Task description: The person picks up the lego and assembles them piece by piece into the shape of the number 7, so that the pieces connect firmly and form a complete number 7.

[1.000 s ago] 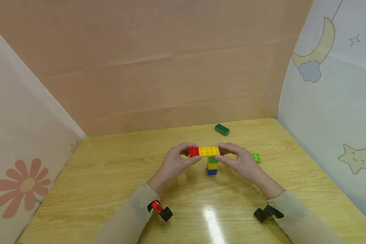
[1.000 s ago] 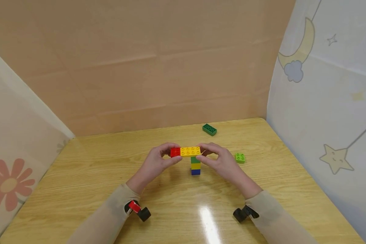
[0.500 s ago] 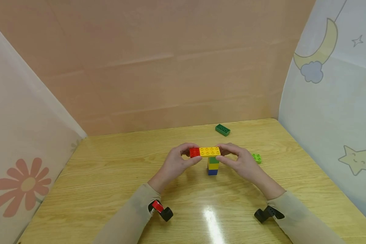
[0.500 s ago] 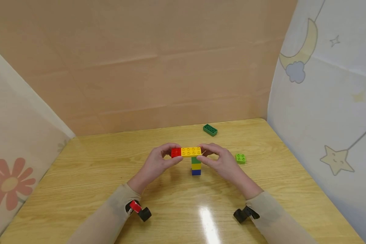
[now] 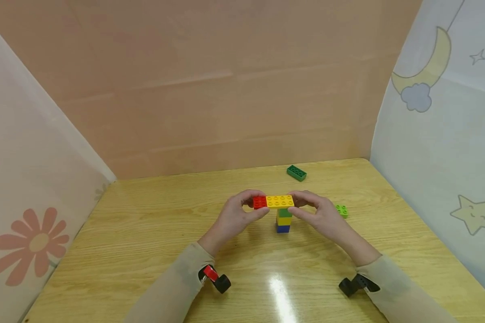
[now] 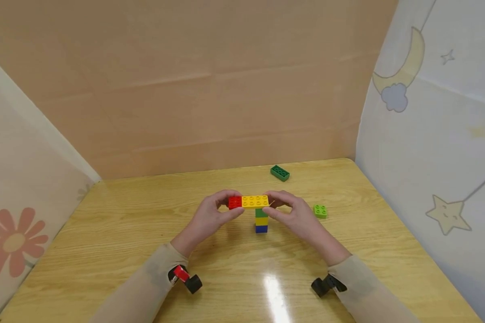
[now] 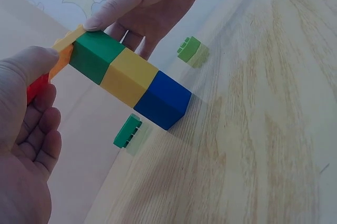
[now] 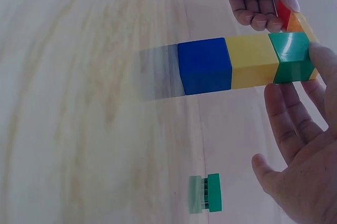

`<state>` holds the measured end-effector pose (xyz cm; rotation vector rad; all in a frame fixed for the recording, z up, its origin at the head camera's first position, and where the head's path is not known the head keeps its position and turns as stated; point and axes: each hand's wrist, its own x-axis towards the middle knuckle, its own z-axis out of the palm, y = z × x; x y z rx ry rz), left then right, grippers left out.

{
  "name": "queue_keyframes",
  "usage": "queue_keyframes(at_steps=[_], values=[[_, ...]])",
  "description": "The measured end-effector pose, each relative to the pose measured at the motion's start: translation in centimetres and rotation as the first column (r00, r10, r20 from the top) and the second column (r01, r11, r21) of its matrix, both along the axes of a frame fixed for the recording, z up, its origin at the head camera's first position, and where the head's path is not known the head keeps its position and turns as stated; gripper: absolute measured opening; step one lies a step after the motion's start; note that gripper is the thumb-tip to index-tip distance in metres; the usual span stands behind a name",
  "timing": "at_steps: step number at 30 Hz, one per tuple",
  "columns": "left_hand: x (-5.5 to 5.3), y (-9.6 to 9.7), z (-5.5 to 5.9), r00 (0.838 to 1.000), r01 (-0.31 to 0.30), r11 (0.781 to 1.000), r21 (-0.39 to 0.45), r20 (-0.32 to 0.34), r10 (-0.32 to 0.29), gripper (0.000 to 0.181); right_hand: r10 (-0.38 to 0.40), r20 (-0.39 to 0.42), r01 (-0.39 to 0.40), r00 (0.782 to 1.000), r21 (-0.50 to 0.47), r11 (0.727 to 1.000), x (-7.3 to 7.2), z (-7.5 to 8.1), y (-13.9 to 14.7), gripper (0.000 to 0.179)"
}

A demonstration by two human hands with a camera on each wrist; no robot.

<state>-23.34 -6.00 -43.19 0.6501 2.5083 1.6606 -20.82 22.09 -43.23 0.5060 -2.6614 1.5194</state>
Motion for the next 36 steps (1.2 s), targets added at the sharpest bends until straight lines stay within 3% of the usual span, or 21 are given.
queue_keyframes(at_steps=[9,15,29,36], values=[[0.1,0.1,0.2,1.000,-0.002,1.000,-0.006,0.006,0.002,0.041,0.001,0.020,-0.001,1.000,0.015,1.000,0.1,-0.1,1.0,0.049],[0.1,0.2,0.2,1.000,0.000,1.000,-0.005,0.007,0.000,0.040,-0.057,0.000,0.057,0.998,0.073,0.996,0.1,0.7,2.6,0.047],[0.2,0.1,0.2,0.999,0.021,1.000,-0.007,-0.032,-0.021,0.039,-0.184,-0.127,0.209,0.975,0.227,0.951,-2.6,2.3,4.0,0.058],[0.2,0.1,0.1,0.998,0.022,1.000,-0.003,-0.050,-0.022,0.039,-0.200,-0.153,0.236,0.968,0.277,0.931,-4.3,3.0,4.2,0.059]])
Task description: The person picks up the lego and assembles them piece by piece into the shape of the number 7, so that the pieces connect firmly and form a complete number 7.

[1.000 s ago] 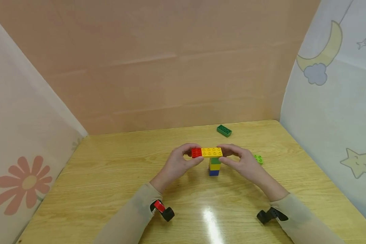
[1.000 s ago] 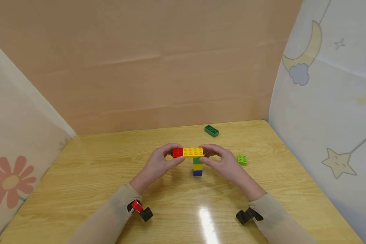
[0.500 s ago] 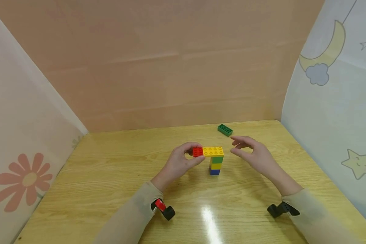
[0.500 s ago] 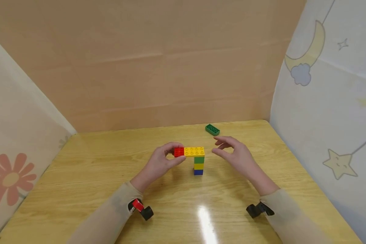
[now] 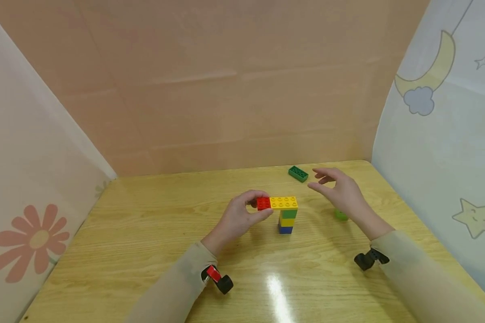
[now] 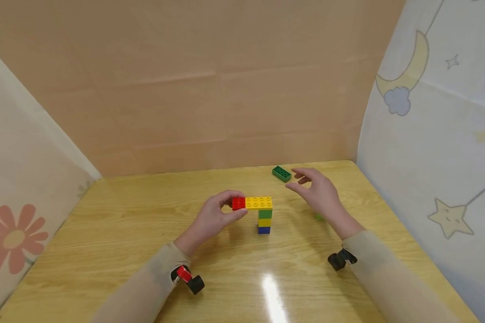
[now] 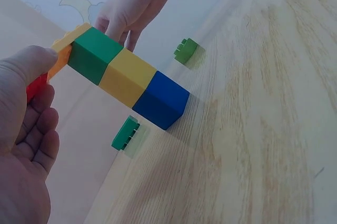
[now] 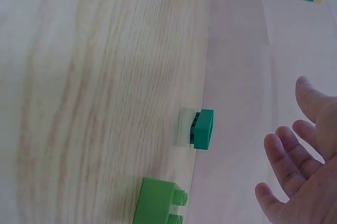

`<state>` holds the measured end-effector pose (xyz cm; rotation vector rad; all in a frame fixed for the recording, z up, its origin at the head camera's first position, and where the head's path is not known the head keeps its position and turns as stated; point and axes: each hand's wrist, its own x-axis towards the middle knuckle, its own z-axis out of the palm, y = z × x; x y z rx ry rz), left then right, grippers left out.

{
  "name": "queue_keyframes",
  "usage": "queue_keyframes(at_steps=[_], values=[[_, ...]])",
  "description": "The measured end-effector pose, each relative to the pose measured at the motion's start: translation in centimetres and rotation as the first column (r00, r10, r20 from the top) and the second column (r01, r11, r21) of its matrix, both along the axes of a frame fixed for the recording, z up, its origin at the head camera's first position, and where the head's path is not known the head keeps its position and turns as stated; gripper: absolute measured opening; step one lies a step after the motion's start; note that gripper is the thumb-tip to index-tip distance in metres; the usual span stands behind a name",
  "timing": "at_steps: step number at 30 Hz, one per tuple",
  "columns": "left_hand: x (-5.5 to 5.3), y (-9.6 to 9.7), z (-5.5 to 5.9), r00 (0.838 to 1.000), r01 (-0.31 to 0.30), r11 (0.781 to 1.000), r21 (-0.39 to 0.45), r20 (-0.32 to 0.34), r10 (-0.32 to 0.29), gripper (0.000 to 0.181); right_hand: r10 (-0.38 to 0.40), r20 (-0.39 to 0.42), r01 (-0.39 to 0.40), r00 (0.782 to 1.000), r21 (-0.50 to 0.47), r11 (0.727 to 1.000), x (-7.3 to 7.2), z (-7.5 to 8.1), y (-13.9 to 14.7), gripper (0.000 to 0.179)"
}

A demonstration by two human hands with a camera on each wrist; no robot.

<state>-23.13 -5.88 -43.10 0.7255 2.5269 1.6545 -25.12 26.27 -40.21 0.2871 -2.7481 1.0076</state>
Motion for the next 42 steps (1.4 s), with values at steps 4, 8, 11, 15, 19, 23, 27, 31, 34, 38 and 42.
queue_keyframes(at_steps=[4,8,11,15,19,23,27,31,34,38,42], values=[[-0.1,0.0,-0.1,1.000,0.000,1.000,0.005,-0.004,0.000,0.039,-0.009,0.017,0.008,1.000,0.038,0.999,-1.3,-0.1,-0.1,0.059],[-0.1,0.0,-0.3,1.000,0.003,1.000,0.007,-0.003,-0.003,0.038,-0.010,0.045,0.008,0.999,0.052,0.999,-2.6,-0.5,-0.5,0.060],[-0.1,0.0,-0.4,1.000,0.007,1.000,0.013,0.008,-0.007,0.038,-0.016,0.057,0.013,0.998,0.058,0.998,-3.4,-0.9,-0.8,0.059],[-0.1,0.0,-0.4,1.000,0.011,1.000,0.024,0.013,-0.011,0.037,-0.027,0.059,0.023,0.998,0.059,0.998,-4.4,-1.3,-1.1,0.057],[0.0,0.0,-0.4,1.000,0.016,1.000,0.023,0.011,-0.016,0.036,-0.028,0.065,0.024,0.997,0.068,0.997,-5.1,-1.8,-1.2,0.057],[0.2,-0.1,-0.4,1.000,0.020,1.000,0.018,0.008,-0.020,0.036,-0.034,0.083,0.027,0.996,0.079,0.997,-5.9,-2.2,-1.1,0.055],[0.2,-0.1,-0.4,1.000,0.015,1.000,0.008,0.003,-0.015,0.037,-0.046,0.091,0.037,0.995,0.098,0.994,-6.6,-2.7,-0.9,0.053],[0.2,-0.1,-0.3,1.000,0.009,1.000,0.003,0.009,-0.009,0.036,-0.057,0.099,0.046,0.993,0.111,0.993,-7.2,-3.0,-0.9,0.052],[0.3,-0.1,-0.2,1.000,0.005,1.000,0.003,0.016,-0.005,0.036,-0.063,0.113,0.051,0.992,0.110,0.993,-7.4,-3.3,-1.0,0.052],[0.4,-0.3,-0.2,1.000,0.001,1.000,-0.002,0.014,-0.001,0.036,-0.066,0.133,0.051,0.989,0.110,0.993,-7.6,-3.7,-1.0,0.055],[0.5,-0.3,-0.3,1.000,0.001,1.000,-0.008,0.007,-0.001,0.036,-0.067,0.149,0.048,0.987,0.126,0.991,-7.8,-4.1,-1.1,0.060]])
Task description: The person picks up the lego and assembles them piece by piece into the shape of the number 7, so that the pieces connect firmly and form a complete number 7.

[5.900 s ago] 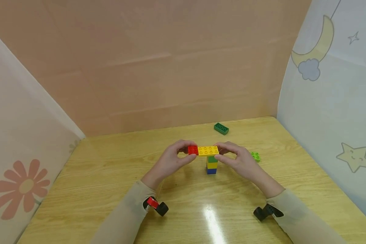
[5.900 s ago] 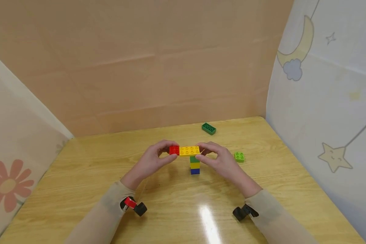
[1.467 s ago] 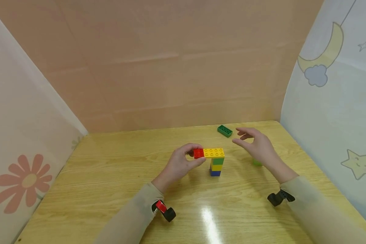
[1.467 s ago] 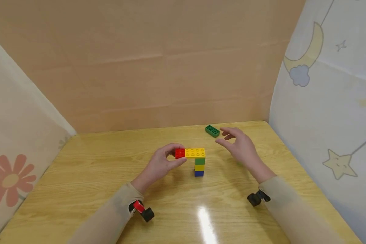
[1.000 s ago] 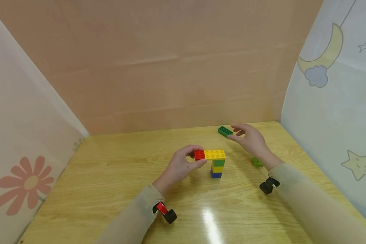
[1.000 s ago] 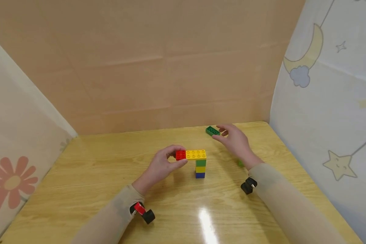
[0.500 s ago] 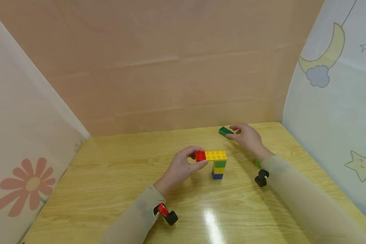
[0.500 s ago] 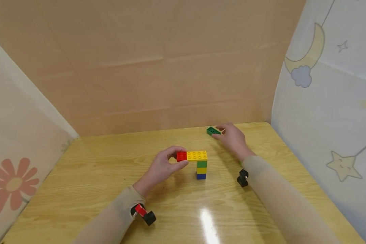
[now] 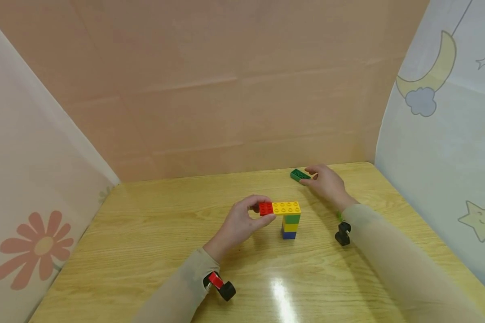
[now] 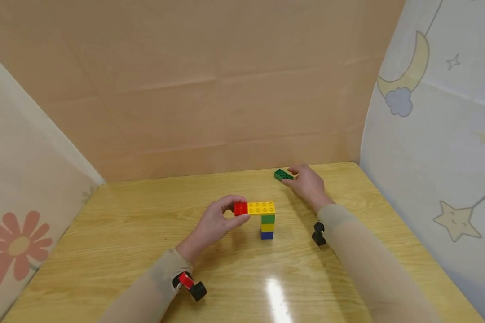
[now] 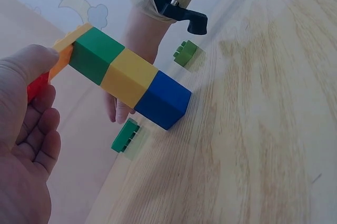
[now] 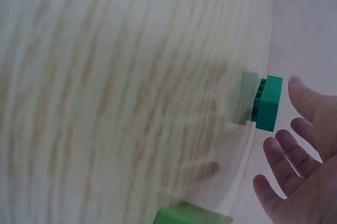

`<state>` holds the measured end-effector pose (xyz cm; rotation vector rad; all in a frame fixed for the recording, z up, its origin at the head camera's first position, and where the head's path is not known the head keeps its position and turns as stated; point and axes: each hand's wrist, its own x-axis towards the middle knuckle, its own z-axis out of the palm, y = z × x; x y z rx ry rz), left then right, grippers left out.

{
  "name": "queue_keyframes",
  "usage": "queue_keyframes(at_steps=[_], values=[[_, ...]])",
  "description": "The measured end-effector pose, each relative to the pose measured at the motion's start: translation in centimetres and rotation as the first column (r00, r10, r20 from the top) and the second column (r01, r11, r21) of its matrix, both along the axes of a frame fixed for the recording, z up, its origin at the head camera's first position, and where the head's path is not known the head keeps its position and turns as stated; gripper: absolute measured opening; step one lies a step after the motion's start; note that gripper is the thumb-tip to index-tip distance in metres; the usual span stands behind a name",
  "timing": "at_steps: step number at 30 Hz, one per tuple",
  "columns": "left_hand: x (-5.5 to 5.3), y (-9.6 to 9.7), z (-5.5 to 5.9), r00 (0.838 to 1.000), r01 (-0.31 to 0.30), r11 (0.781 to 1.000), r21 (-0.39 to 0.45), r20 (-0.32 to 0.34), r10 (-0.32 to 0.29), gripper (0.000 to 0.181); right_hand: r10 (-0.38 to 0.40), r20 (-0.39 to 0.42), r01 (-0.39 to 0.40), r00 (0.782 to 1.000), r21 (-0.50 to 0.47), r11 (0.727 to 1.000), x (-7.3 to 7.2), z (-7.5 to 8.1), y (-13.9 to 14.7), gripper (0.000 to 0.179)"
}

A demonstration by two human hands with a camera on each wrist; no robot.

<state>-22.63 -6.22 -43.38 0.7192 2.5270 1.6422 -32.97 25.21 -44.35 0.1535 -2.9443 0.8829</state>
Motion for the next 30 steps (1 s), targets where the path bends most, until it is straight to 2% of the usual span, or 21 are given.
queue_keyframes(at_steps=[6,16,30], values=[[-0.02,0.02,0.00,1.000,0.006,1.000,0.004,0.003,-0.006,0.037,0.016,0.041,-0.018,0.999,0.034,0.999,-0.62,-0.33,-0.06,0.068],[-0.04,0.08,-0.01,1.000,0.009,1.000,-0.003,-0.015,-0.009,0.037,-0.020,0.081,0.015,0.997,0.062,0.998,-0.69,-0.19,-0.36,0.063],[0.04,-0.07,-0.10,1.000,0.015,1.000,0.001,-0.017,-0.015,0.037,-0.027,0.083,0.020,0.996,0.083,0.996,-0.79,-0.66,-0.11,0.062]])
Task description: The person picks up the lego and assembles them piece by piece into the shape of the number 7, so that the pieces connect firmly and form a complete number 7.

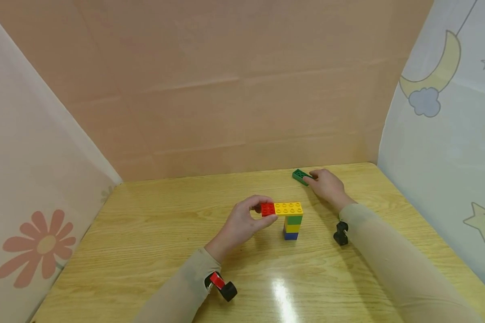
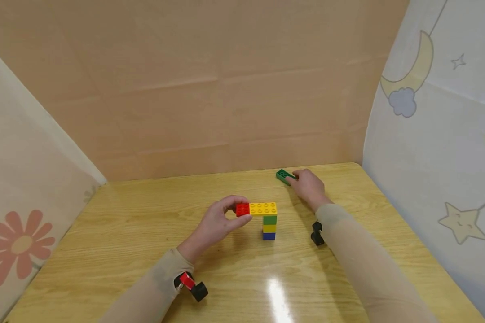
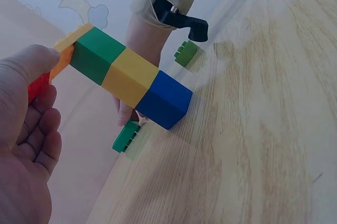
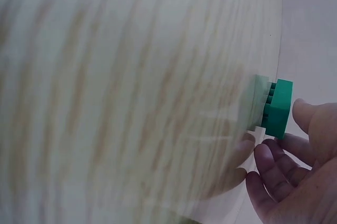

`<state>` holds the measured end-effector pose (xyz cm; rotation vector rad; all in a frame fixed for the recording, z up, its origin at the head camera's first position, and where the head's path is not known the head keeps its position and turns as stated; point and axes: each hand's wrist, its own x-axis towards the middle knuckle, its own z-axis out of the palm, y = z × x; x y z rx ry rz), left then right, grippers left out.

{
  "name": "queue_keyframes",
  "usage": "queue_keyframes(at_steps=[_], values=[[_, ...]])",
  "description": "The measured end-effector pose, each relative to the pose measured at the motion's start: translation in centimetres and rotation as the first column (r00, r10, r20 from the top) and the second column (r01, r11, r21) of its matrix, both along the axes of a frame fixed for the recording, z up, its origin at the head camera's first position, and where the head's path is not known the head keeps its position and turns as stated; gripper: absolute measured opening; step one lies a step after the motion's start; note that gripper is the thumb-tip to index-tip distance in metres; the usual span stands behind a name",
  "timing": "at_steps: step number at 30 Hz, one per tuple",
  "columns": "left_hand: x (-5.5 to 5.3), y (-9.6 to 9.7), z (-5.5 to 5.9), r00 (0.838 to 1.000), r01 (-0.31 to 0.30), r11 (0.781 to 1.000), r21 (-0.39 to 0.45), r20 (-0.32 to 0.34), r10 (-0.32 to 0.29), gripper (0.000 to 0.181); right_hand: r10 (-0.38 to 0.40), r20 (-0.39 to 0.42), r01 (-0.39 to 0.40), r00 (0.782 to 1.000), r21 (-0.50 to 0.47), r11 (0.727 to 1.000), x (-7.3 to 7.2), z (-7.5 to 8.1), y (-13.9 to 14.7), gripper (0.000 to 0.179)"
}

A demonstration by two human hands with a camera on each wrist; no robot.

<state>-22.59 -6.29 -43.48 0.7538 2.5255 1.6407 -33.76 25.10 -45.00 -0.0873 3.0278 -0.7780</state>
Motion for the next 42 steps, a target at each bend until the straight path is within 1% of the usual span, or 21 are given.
queue_keyframes(at_steps=[5,12,21,28,31,37,42], values=[[0.05,-0.03,-0.03,1.000,0.000,1.000,0.003,0.005,0.000,0.037,0.008,-0.008,-0.008,1.000,0.013,1.000,0.02,-0.10,-0.04,0.058],[0.00,-0.04,-0.08,1.000,0.002,1.000,0.000,-0.010,-0.002,0.037,0.013,-0.017,-0.012,1.000,0.023,1.000,-0.03,-0.29,-0.16,0.055],[-0.05,0.08,0.14,1.000,0.003,1.000,0.000,-0.005,-0.003,0.037,-0.003,-0.037,0.002,0.999,-0.029,1.000,-0.01,-0.25,-0.19,0.050],[-0.10,0.40,0.14,1.000,0.004,1.000,-0.002,0.010,-0.004,0.037,0.008,-0.059,-0.011,0.998,-0.050,0.999,0.25,-0.54,0.05,0.047],[-0.19,0.57,0.15,1.000,0.005,1.000,-0.006,0.007,-0.005,0.037,0.019,-0.068,-0.022,0.997,-0.044,0.999,0.30,-0.55,0.24,0.046],[-0.31,0.67,0.13,1.000,0.013,1.000,0.002,0.001,-0.013,0.037,0.039,-0.033,-0.041,0.999,-0.068,0.997,0.34,-0.33,0.56,0.051],[-0.28,0.72,0.19,1.000,0.012,1.000,0.003,0.006,-0.012,0.037,0.039,-0.040,-0.041,0.998,-0.062,0.997,0.48,-0.34,0.57,0.053]])
